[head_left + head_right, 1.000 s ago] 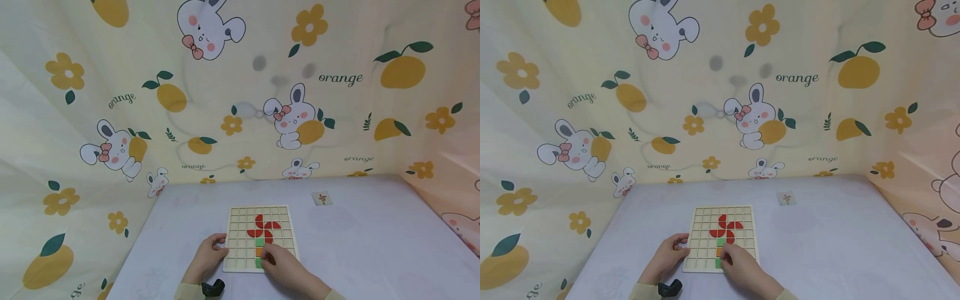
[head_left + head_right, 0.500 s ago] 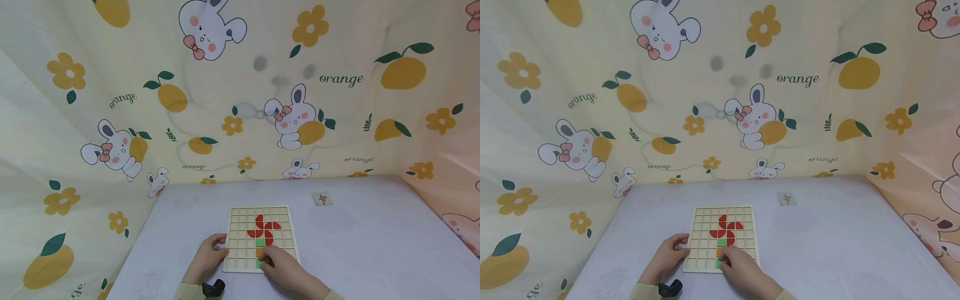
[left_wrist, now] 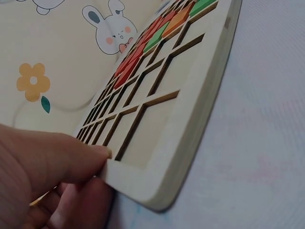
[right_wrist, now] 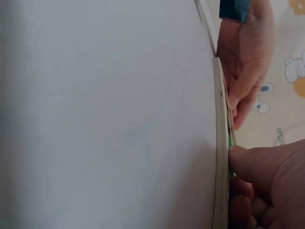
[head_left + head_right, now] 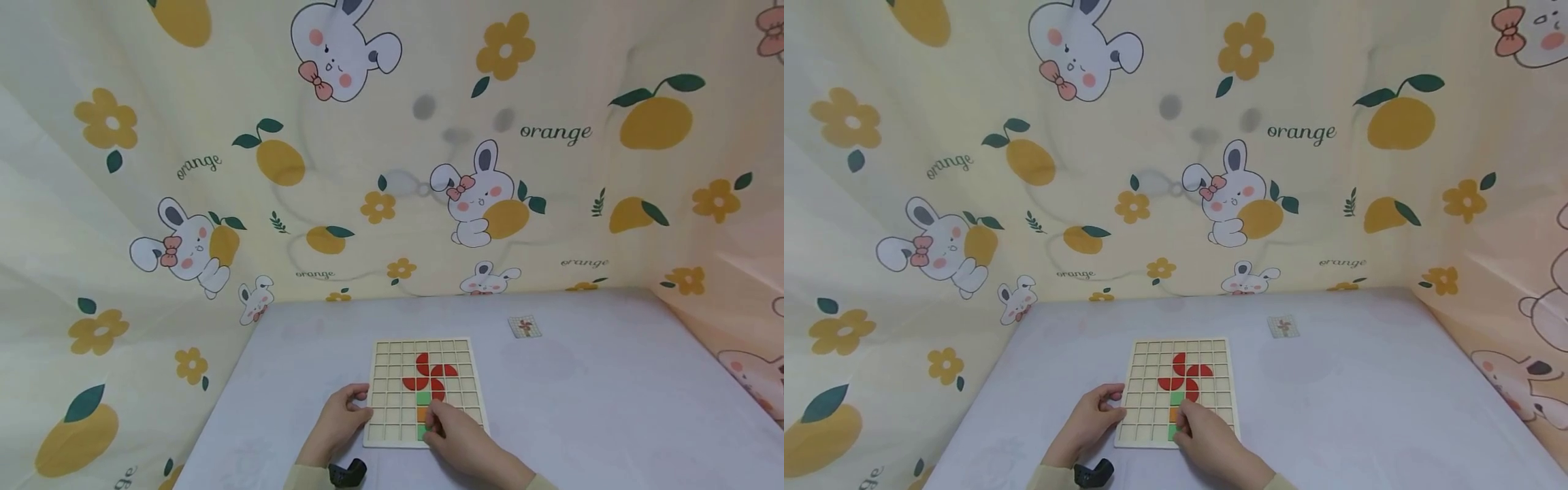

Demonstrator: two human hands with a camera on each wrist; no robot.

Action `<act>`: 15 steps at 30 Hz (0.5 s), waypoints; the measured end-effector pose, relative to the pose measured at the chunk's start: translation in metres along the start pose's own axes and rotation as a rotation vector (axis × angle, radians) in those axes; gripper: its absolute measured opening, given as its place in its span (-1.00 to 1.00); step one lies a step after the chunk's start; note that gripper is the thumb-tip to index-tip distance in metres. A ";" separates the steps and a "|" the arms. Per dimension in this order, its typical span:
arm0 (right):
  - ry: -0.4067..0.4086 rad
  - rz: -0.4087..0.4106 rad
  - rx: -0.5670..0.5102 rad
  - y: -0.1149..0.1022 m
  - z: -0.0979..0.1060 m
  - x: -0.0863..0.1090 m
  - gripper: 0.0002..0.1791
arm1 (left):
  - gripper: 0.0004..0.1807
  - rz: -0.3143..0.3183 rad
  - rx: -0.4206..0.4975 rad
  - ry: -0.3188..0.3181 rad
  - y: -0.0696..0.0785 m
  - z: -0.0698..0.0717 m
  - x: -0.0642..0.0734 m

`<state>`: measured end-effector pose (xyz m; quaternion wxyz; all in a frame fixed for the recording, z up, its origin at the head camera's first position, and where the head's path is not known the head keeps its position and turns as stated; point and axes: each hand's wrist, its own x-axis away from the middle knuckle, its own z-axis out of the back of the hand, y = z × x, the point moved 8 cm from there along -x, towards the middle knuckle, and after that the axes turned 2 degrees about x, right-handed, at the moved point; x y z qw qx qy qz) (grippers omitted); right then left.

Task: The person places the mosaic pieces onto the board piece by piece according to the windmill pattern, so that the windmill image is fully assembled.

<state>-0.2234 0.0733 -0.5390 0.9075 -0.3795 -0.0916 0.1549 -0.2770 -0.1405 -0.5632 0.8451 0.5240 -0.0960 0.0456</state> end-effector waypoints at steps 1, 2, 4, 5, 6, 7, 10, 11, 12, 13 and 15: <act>-0.002 -0.002 -0.003 0.000 0.000 0.000 -0.80 | -0.46 0.003 0.006 0.000 -0.001 0.000 0.000; -0.003 -0.005 -0.004 0.000 -0.001 0.000 -0.79 | -0.47 0.003 0.010 -0.001 -0.001 0.000 -0.001; -0.005 -0.007 -0.005 0.001 -0.001 0.000 -0.79 | -0.47 -0.002 0.014 -0.004 -0.003 -0.001 -0.001; -0.006 -0.010 -0.004 0.001 -0.002 0.000 -0.79 | -0.47 0.003 0.017 -0.006 -0.004 -0.001 -0.002; -0.006 -0.011 0.001 0.001 -0.002 0.000 -0.79 | -0.47 0.002 0.018 -0.008 -0.005 -0.001 -0.002; -0.006 -0.012 0.004 0.001 -0.002 0.000 -0.79 | -0.47 0.001 0.018 -0.007 -0.005 -0.001 -0.002; -0.005 -0.010 0.011 0.000 -0.001 -0.001 -0.79 | -0.47 -0.003 0.006 -0.002 -0.007 -0.001 -0.002; -0.005 -0.008 0.012 -0.001 -0.001 -0.001 -0.79 | -0.47 0.002 0.005 0.002 -0.007 0.000 -0.003; -0.005 -0.004 0.014 -0.002 -0.001 -0.001 -0.79 | -0.47 0.004 0.003 0.004 -0.008 0.001 -0.002; -0.006 -0.005 0.013 -0.002 -0.001 -0.001 -0.79 | -0.46 0.006 0.005 0.002 -0.007 0.001 -0.002; 0.001 -0.002 0.011 -0.003 0.002 -0.001 -0.81 | -0.46 0.008 0.014 -0.007 -0.007 0.001 -0.002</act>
